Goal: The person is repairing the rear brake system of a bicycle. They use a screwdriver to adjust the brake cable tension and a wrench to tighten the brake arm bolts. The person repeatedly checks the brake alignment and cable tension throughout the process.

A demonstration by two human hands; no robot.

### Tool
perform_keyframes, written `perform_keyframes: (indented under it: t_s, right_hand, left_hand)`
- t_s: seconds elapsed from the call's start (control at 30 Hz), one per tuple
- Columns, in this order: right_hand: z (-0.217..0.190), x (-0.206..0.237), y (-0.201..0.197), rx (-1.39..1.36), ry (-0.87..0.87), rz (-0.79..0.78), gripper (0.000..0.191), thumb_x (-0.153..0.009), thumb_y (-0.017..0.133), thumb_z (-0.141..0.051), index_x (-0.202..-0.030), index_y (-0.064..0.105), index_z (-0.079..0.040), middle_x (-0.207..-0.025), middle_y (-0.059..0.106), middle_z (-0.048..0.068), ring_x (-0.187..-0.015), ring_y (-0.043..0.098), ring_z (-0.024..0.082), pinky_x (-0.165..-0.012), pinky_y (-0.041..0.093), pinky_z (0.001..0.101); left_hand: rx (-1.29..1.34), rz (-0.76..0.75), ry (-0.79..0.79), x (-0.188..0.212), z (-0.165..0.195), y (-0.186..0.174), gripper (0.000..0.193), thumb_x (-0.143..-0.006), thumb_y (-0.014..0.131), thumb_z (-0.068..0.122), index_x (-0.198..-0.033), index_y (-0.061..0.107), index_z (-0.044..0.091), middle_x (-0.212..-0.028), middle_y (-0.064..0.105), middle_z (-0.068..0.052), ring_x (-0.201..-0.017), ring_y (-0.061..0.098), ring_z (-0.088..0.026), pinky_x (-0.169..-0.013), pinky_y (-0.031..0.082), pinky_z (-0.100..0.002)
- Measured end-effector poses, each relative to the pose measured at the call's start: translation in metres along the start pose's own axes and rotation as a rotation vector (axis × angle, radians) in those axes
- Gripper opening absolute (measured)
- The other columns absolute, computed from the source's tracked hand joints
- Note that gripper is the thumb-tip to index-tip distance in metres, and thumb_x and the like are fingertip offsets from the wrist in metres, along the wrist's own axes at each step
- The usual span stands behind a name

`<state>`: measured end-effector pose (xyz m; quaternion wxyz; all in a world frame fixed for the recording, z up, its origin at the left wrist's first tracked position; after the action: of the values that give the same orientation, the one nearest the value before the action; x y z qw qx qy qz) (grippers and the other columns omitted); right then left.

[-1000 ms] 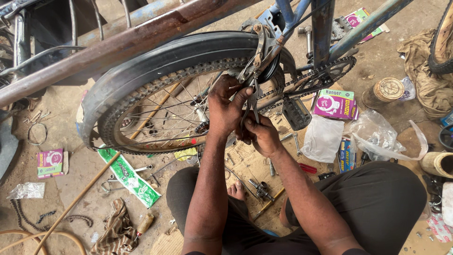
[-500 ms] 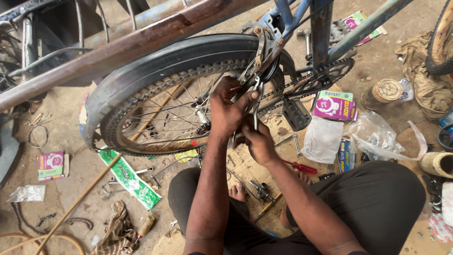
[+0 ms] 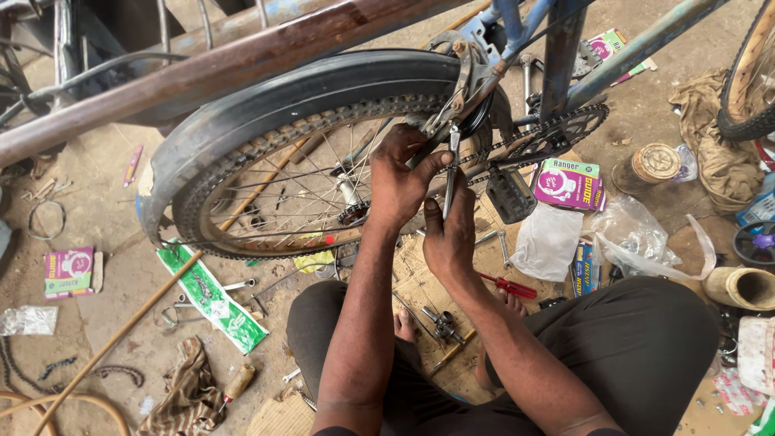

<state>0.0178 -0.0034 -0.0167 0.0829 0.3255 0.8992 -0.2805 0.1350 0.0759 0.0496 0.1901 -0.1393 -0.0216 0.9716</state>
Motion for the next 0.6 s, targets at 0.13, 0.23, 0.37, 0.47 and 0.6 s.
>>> perform_keyframes:
  t_s: [0.13, 0.23, 0.37, 0.47, 0.6]
  right_hand:
    - [0.022, 0.002, 0.007, 0.055, 0.018, 0.011, 0.059, -0.103, 0.057, -0.023, -0.153, 0.034, -0.001, -0.117, 0.059, 0.017, -0.095, 0.065, 0.026, -0.071, 0.058, 0.0367]
    - [0.049, 0.001, 0.025, -0.552, 0.202, -0.188, 0.031, -0.112, 0.062, -0.026, -0.125, 0.051, -0.001, -0.092, 0.062, 0.008, -0.074, 0.061, 0.015, -0.064, 0.053, 0.0274]
    - [0.016, 0.015, 0.044, -1.611, 0.382, -0.784, 0.027, -0.108, 0.071, -0.025, -0.122, 0.057, -0.007, -0.089, 0.067, 0.003, -0.071, 0.065, 0.012, -0.057, 0.05, 0.024]
    - [0.016, 0.01, 0.042, -1.292, 0.355, -0.738, 0.038, -0.1, 0.071, -0.029, -0.126, 0.056, -0.007, -0.098, 0.068, 0.007, -0.083, 0.067, 0.016, -0.065, 0.055, 0.0295]
    - [-0.003, 0.01, 0.047, -1.285, 0.32, -0.741, 0.047, -0.098, 0.066, -0.026, -0.136, 0.049, -0.005, -0.117, 0.067, 0.007, -0.109, 0.067, 0.019, -0.091, 0.061, 0.0439]
  left_hand:
    - [-0.047, -0.02, -0.022, -0.001, -0.003, 0.0, 0.045, -0.08, 0.087, 0.024, -0.11, 0.066, -0.001, -0.105, 0.076, -0.017, -0.108, 0.076, -0.028, -0.095, 0.064, -0.041]
    - [-0.083, -0.022, -0.041, -0.002, -0.005, 0.0, 0.051, -0.078, 0.09, 0.027, -0.113, 0.065, -0.001, -0.107, 0.076, -0.019, -0.109, 0.075, -0.03, -0.097, 0.061, -0.044]
    - [-0.116, -0.015, -0.025, -0.001, -0.002, 0.0, 0.055, -0.076, 0.091, 0.03, -0.113, 0.066, -0.001, -0.107, 0.077, -0.019, -0.108, 0.076, -0.03, -0.097, 0.061, -0.044]
    - [-0.105, -0.032, -0.069, -0.001, -0.005, -0.001, 0.051, -0.077, 0.089, 0.028, -0.113, 0.067, -0.001, -0.107, 0.078, -0.018, -0.105, 0.077, -0.029, -0.095, 0.062, -0.043]
    - [-0.042, -0.032, -0.052, -0.003, -0.003, -0.002, 0.053, -0.078, 0.089, 0.025, -0.114, 0.064, -0.003, -0.109, 0.076, -0.02, -0.107, 0.076, -0.03, -0.095, 0.061, -0.043]
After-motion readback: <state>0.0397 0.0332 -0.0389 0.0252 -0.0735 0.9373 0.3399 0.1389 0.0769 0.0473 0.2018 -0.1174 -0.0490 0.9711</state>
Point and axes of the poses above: each hand's wrist, its own x-axis away from the middle knuckle, its own y-axis out of the palm, z = x × y, the point moved 9 cm from there along -x, towards the middle knuckle
